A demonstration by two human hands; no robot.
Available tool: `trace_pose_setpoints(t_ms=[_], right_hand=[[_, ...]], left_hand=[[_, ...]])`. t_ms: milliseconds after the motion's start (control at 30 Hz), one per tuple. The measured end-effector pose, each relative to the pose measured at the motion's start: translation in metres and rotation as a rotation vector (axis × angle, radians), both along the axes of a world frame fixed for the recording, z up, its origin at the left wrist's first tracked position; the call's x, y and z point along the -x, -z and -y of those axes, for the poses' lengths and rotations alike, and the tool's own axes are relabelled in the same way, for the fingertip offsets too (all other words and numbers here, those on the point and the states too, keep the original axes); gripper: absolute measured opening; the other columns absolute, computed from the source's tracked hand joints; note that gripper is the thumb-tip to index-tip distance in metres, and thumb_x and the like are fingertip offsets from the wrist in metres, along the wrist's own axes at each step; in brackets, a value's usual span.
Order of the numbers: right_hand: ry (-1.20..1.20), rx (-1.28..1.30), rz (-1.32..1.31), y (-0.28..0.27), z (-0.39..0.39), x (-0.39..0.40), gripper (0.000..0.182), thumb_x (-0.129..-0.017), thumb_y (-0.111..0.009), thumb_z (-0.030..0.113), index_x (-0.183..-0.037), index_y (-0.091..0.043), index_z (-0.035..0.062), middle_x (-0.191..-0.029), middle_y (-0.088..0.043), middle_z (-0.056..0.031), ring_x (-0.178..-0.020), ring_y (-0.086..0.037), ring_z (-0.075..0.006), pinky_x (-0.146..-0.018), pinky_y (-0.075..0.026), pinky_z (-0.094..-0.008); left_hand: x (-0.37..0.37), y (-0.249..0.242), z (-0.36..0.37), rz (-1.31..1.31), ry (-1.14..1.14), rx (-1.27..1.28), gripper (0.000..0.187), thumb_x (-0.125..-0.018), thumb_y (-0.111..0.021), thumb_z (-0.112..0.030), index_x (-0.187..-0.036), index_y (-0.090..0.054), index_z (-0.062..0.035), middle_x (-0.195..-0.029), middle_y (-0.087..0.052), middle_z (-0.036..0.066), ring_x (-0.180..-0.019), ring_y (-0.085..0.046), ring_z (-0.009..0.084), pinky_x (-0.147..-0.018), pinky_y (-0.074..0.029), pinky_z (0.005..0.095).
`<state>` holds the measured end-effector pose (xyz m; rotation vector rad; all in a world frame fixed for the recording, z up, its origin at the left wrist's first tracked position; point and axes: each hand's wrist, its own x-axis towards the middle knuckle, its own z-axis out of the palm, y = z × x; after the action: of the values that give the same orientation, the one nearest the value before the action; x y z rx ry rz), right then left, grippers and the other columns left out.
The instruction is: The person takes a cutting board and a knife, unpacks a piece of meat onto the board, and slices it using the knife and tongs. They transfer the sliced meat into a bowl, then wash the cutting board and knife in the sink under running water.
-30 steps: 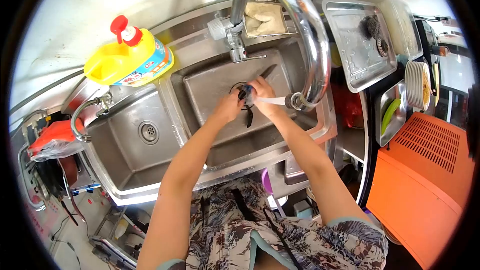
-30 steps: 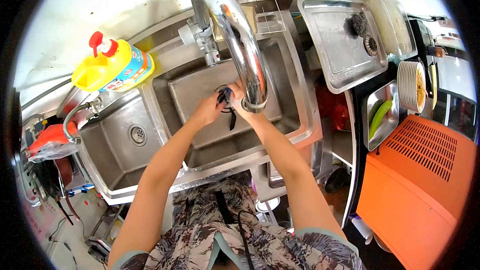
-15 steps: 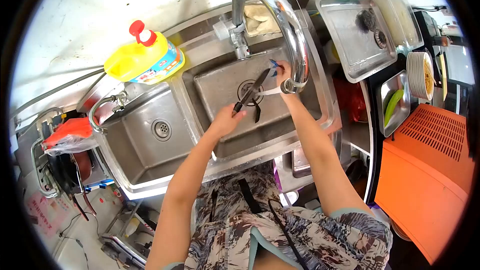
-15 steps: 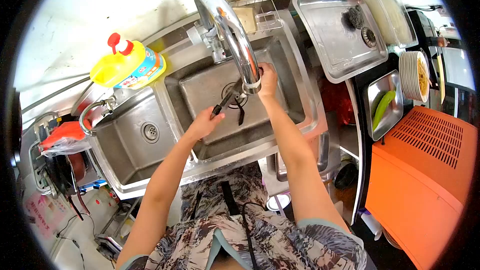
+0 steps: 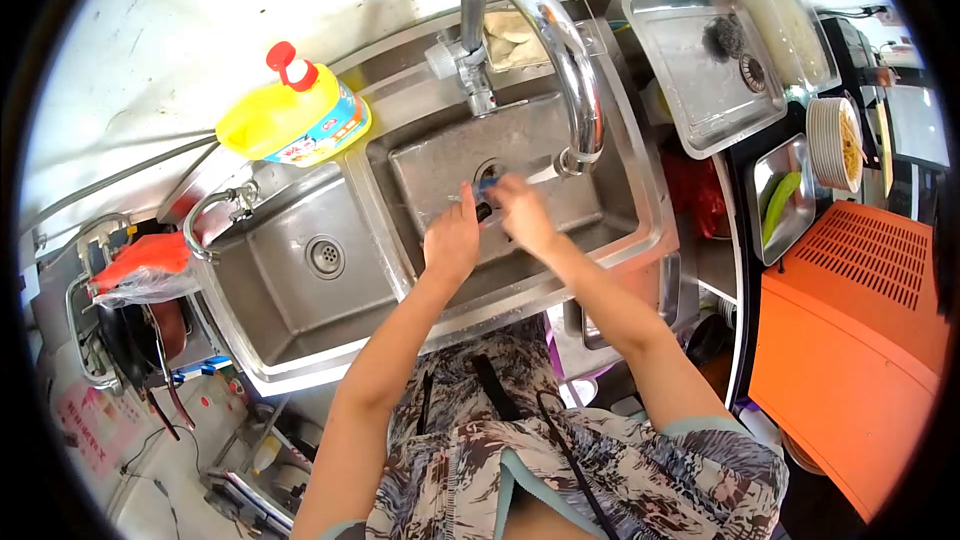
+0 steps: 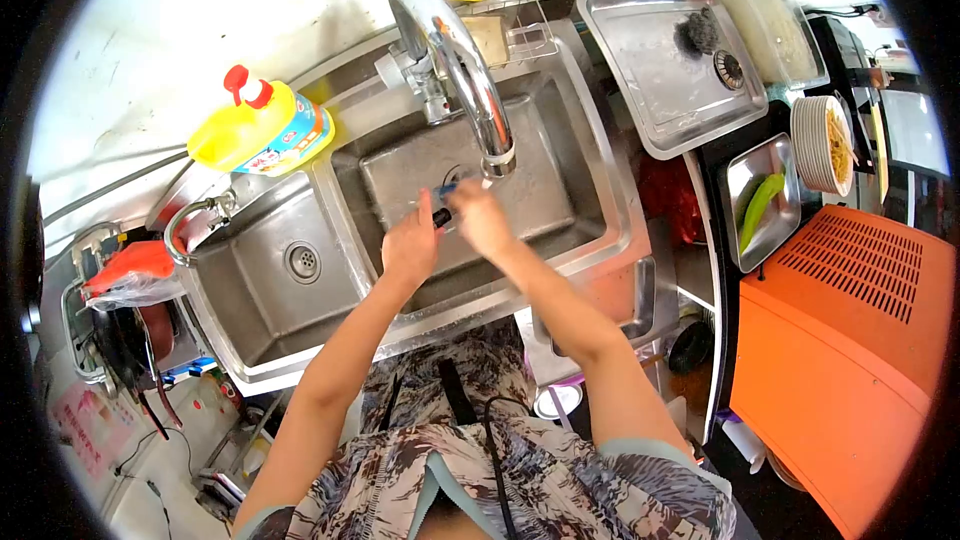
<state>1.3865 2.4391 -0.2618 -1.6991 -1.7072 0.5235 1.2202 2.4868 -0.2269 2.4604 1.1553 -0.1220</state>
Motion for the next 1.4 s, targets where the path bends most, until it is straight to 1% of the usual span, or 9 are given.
trace_pose_setpoints(t_ms=[200,300,400,533,667,800,867,1067,1400], right_hand=[[0.410,0.263,0.200,0.046,-0.002,-0.084,0.026,-0.085,-0.061,-0.001,-0.110,-0.064,-0.0001,-0.101,-0.068,-0.0152,-0.096,-0.066,-0.0306,-0.083,-0.053,-0.0384],[0.536,0.474,-1.334,-0.034,-0.025,-0.064,0.021,-0.096,-0.063,0.011,-0.111,-0.062,-0.0034,-0.098,-0.066,-0.0117,-0.086,-0.067,-0.0226,-0.079,-0.056,-0.0347],[0.416,0.662,-1.412,-0.052,-0.028,-0.069,0.020,-0.096,-0.063,0.009,-0.111,-0.062,-0.0036,-0.096,-0.066,-0.0120,-0.083,-0.066,-0.0216,-0.077,-0.057,-0.0352],[0.181,0.682,-0.769,-0.095,-0.035,-0.096,0.019,-0.095,-0.065,0.011,-0.106,-0.064,-0.0044,-0.096,-0.067,-0.0109,-0.084,-0.065,-0.0205,-0.075,-0.056,-0.0345],[0.051,0.022,-0.152,-0.090,-0.081,-0.108,0.028,-0.089,-0.072,0.015,-0.114,-0.064,0.0031,-0.095,-0.069,-0.0136,-0.086,-0.068,-0.0226,-0.076,-0.055,-0.0360],[-0.155,0.324,-0.043,-0.106,-0.104,-0.106,0.030,-0.089,-0.071,0.016,-0.116,-0.063,0.0077,-0.102,-0.070,-0.0140,-0.092,-0.069,-0.0256,-0.079,-0.054,-0.0366],[-0.217,-0.004,0.183,-0.090,-0.110,-0.108,0.022,-0.088,-0.068,0.011,-0.110,-0.065,0.0073,-0.100,-0.071,-0.0143,-0.090,-0.070,-0.0297,-0.078,-0.055,-0.0387],[-0.154,0.109,0.232,-0.115,-0.114,-0.104,0.014,-0.088,-0.066,0.011,-0.102,-0.069,0.0102,-0.093,-0.074,-0.0072,-0.084,-0.072,-0.0247,-0.076,-0.056,-0.0362],[0.375,0.139,0.159,-0.114,-0.090,-0.087,0.028,-0.085,-0.070,0.028,-0.105,-0.064,0.0104,-0.096,-0.069,-0.0149,-0.087,-0.068,-0.0373,-0.072,-0.054,-0.0468]], left_hand=[[0.006,0.060,0.007,0.189,-0.262,0.395,0.053,-0.098,-0.059,-0.031,-0.146,-0.041,-0.0159,-0.092,-0.066,0.014,-0.079,-0.066,0.0298,-0.069,-0.054,0.0413],[-0.028,0.043,-0.007,0.544,-0.717,1.132,0.032,-0.100,-0.055,-0.033,-0.128,-0.052,-0.0167,-0.084,-0.065,0.011,-0.070,-0.064,0.0250,-0.061,-0.054,0.0384],[-0.070,0.038,-0.019,0.800,-1.045,1.759,0.022,-0.103,-0.048,-0.031,-0.101,-0.055,-0.0096,-0.073,-0.060,0.006,-0.055,-0.058,0.0189,-0.048,-0.050,0.0338],[-0.120,0.017,-0.028,0.923,-1.148,1.956,0.024,-0.103,-0.045,-0.023,-0.099,-0.054,-0.0017,-0.071,-0.059,0.009,-0.053,-0.056,0.0189,-0.047,-0.049,0.0336],[-0.133,0.007,-0.034,0.971,-1.260,2.102,0.024,-0.102,-0.047,-0.022,-0.098,-0.055,0.0005,-0.073,-0.060,0.011,-0.053,-0.056,0.0192,-0.048,-0.050,0.0346],[-0.112,-0.025,-0.031,0.756,-1.157,1.721,0.026,-0.102,-0.049,-0.025,-0.100,-0.057,-0.0003,-0.077,-0.062,0.012,-0.053,-0.056,0.0183,-0.045,-0.047,0.0341],[-0.098,-0.035,-0.020,0.751,-1.156,1.550,0.027,-0.101,-0.051,-0.026,-0.101,-0.061,-0.0008,-0.075,-0.062,0.013,-0.053,-0.056,0.0179,-0.045,-0.047,0.0350],[-0.059,-0.055,0.020,0.206,-0.190,0.171,0.036,-0.095,-0.056,-0.022,-0.130,-0.056,-0.0127,-0.092,-0.065,0.016,-0.074,-0.068,0.0328,-0.061,-0.054,0.0437],[-0.022,-0.124,0.011,0.005,-0.039,-0.006,0.055,-0.088,-0.054,-0.006,-0.142,-0.049,-0.0124,-0.103,-0.061,0.019,-0.085,-0.068,0.0330,-0.066,-0.057,0.0442]])
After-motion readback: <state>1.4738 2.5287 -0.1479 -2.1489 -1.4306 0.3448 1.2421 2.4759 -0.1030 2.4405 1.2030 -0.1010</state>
